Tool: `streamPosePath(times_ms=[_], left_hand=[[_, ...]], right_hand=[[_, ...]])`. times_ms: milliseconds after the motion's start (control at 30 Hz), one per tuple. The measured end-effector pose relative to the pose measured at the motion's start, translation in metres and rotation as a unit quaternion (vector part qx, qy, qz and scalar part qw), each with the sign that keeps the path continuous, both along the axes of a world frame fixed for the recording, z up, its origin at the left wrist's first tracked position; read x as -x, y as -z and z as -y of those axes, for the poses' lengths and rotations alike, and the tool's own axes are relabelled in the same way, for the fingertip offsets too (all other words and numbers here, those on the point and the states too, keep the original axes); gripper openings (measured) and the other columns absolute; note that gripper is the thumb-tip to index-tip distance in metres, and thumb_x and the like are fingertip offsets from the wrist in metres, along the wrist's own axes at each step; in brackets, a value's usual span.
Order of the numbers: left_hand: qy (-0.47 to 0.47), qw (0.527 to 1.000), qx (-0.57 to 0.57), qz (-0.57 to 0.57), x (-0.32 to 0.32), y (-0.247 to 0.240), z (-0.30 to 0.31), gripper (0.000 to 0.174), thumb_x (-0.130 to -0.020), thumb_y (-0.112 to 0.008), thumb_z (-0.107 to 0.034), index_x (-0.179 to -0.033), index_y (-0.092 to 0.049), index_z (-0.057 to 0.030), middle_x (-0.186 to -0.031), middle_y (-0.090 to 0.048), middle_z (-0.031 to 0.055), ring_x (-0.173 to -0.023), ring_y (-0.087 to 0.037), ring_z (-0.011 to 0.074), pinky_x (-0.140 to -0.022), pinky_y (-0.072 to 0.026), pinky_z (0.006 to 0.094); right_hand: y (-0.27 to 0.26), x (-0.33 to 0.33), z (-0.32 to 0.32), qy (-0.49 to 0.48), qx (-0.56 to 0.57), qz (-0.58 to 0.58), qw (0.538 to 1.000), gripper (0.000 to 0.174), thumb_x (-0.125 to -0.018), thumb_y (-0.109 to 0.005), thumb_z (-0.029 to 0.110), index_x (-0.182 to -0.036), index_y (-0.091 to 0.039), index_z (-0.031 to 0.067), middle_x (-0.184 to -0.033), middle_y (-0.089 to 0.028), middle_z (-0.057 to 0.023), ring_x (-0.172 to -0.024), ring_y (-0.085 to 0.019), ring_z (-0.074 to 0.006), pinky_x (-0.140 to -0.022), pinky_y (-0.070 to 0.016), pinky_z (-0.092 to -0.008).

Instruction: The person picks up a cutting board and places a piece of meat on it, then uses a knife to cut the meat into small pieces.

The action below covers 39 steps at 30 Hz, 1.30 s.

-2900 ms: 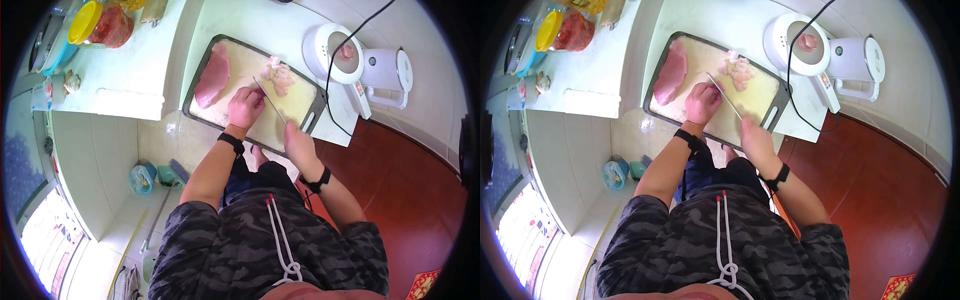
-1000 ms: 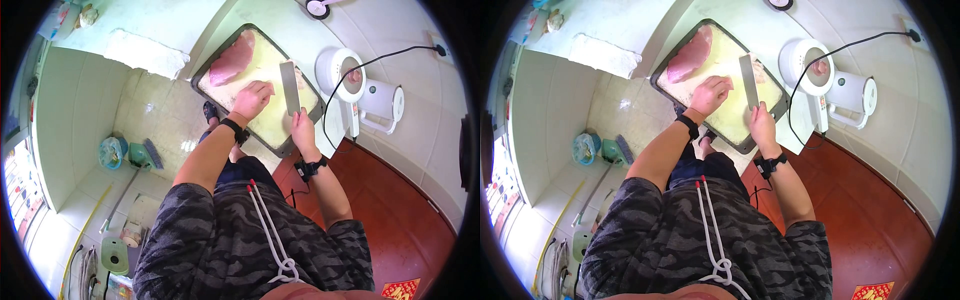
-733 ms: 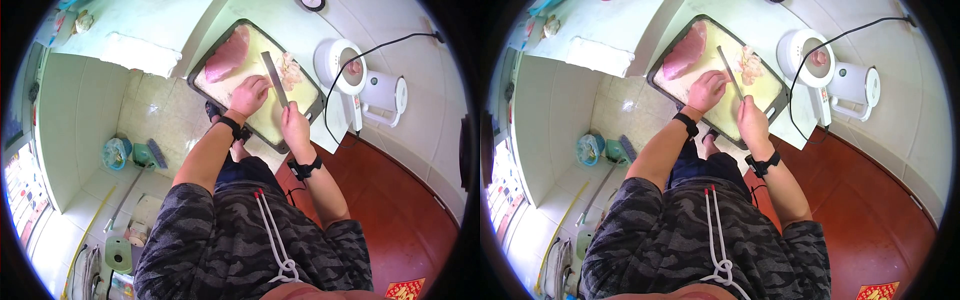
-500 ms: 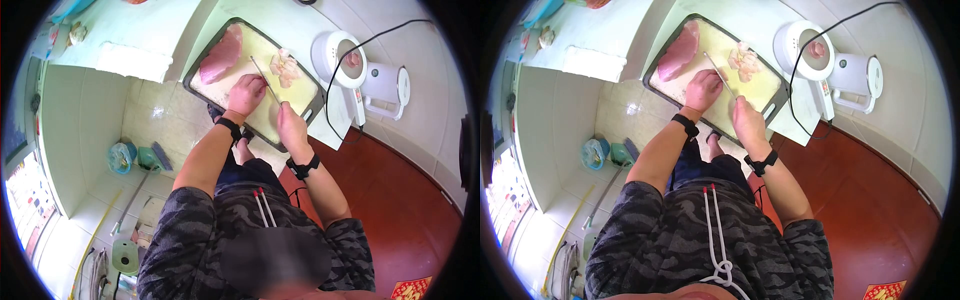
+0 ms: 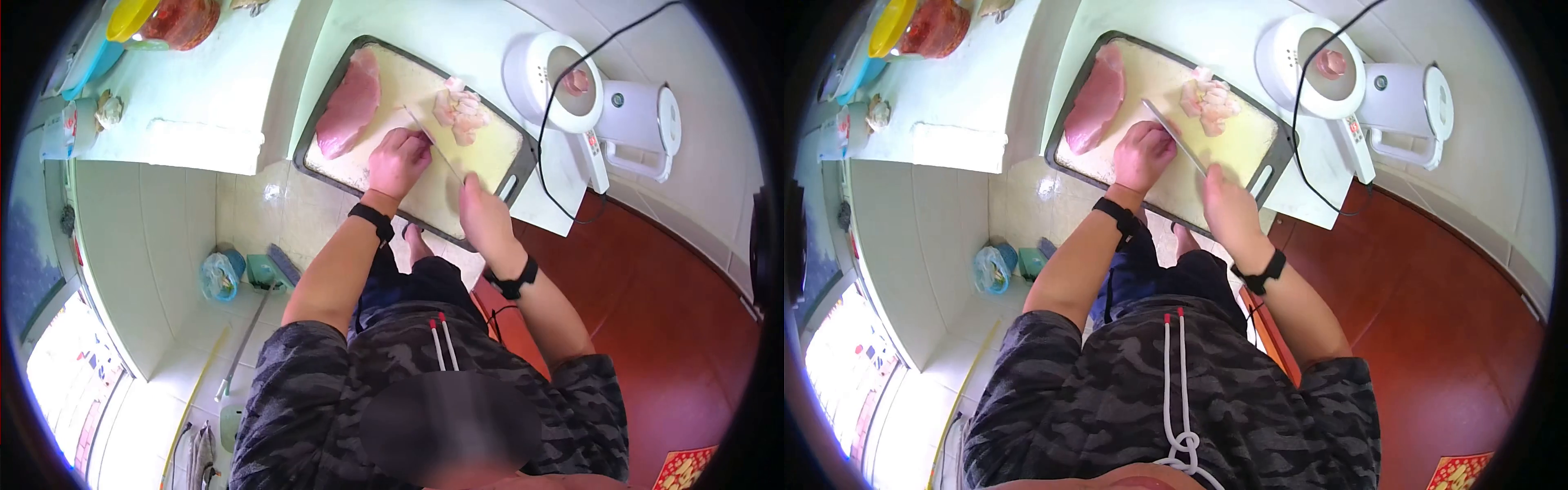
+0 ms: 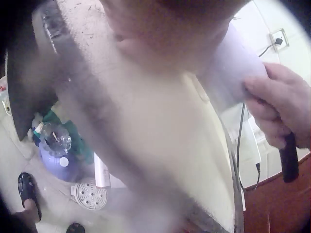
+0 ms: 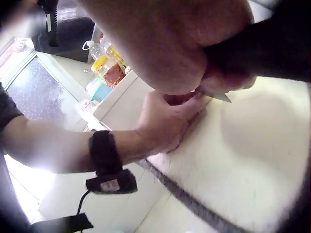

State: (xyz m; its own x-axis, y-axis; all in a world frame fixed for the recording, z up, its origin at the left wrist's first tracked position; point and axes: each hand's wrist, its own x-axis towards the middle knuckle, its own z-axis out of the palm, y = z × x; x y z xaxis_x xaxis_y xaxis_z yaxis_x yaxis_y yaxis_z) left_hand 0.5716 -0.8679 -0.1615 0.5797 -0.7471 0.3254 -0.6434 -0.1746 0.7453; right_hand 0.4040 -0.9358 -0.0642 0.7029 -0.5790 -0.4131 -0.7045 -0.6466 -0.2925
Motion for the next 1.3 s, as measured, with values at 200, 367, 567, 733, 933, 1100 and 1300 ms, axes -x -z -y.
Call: streamPosePath(times_ms=[200,367,567,733,933,1100,1300], left_hand=[[-0.013,1.000,0.019,0.003,0.000,0.002,-0.002,0.011,-0.069,-0.077,-0.009,-0.077,-0.070,-0.0131,-0.091,-0.070,0.0003,-0.083,-0.068,0.0216,-0.068,-0.0572,0.0347],[-0.014,0.999,0.047,0.001,-0.001,0.003,-0.001,0.011,-0.069,-0.074,-0.005,-0.076,-0.067,-0.0112,-0.091,-0.069,0.0010,-0.084,-0.068,0.0212,-0.069,-0.0572,0.0329],[0.001,0.997,0.074,-0.008,-0.004,0.005,-0.004,0.010,-0.069,-0.073,-0.004,-0.074,-0.066,-0.0103,-0.091,-0.068,0.0013,-0.086,-0.068,0.0204,-0.070,-0.0571,0.0315],[-0.003,0.998,0.056,-0.006,-0.003,0.003,-0.003,0.008,-0.068,-0.072,-0.005,-0.074,-0.067,-0.0088,-0.089,-0.067,0.0009,-0.085,-0.066,0.0194,-0.070,-0.0559,0.0306],[-0.014,0.997,0.066,-0.024,-0.001,0.005,-0.003,0.014,-0.066,-0.074,-0.003,-0.075,-0.069,-0.0121,-0.091,-0.068,-0.0003,-0.087,-0.068,0.0200,-0.072,-0.0573,0.0314],[-0.014,0.998,0.068,-0.005,-0.002,0.008,-0.005,0.012,-0.067,-0.072,-0.004,-0.075,-0.068,-0.0117,-0.091,-0.068,0.0003,-0.086,-0.067,0.0201,-0.072,-0.0569,0.0319],[-0.007,0.998,0.066,-0.011,0.003,0.007,-0.004,0.010,-0.070,-0.070,-0.004,-0.076,-0.066,-0.0113,-0.093,-0.069,0.0007,-0.088,-0.067,0.0206,-0.074,-0.0568,0.0322]], right_hand=[[0.016,-0.047,0.019,-0.010,-0.015,0.043,0.999,0.020,-0.099,-0.048,0.018,-0.105,-0.049,-0.0018,-0.075,-0.066,-0.0231,-0.073,-0.066,-0.0437,-0.063,-0.0508,-0.0543],[0.009,0.028,-0.003,0.052,-0.045,-0.007,0.998,0.020,-0.103,-0.048,0.020,-0.104,-0.046,-0.0002,-0.069,-0.061,-0.0270,-0.064,-0.062,-0.0470,-0.057,-0.0462,-0.0569],[0.032,-0.081,0.028,-0.007,0.025,0.137,0.990,0.020,-0.101,-0.050,0.019,-0.102,-0.049,-0.0010,-0.075,-0.063,-0.0263,-0.069,-0.063,-0.0468,-0.060,-0.0484,-0.0559],[0.030,-0.072,0.025,0.007,0.018,0.082,0.996,0.020,-0.102,-0.049,0.019,-0.102,-0.049,-0.0010,-0.071,-0.062,-0.0261,-0.067,-0.063,-0.0466,-0.060,-0.0481,-0.0556],[0.019,-0.004,0.007,0.016,-0.003,0.052,0.998,0.020,-0.101,-0.050,0.018,-0.101,-0.049,-0.0023,-0.068,-0.062,-0.0265,-0.063,-0.062,-0.0467,-0.056,-0.0466,-0.0560],[0.030,-0.077,0.022,0.011,0.027,0.091,0.995,0.022,-0.102,-0.050,0.020,-0.101,-0.051,-0.0022,-0.068,-0.062,-0.0268,-0.064,-0.062,-0.0469,-0.056,-0.0475,-0.0555],[0.017,0.008,0.002,0.036,0.012,0.044,0.998,0.022,-0.102,-0.049,0.021,-0.098,-0.050,-0.0007,-0.070,-0.064,-0.0258,-0.066,-0.065,-0.0452,-0.059,-0.0495,-0.0547]])
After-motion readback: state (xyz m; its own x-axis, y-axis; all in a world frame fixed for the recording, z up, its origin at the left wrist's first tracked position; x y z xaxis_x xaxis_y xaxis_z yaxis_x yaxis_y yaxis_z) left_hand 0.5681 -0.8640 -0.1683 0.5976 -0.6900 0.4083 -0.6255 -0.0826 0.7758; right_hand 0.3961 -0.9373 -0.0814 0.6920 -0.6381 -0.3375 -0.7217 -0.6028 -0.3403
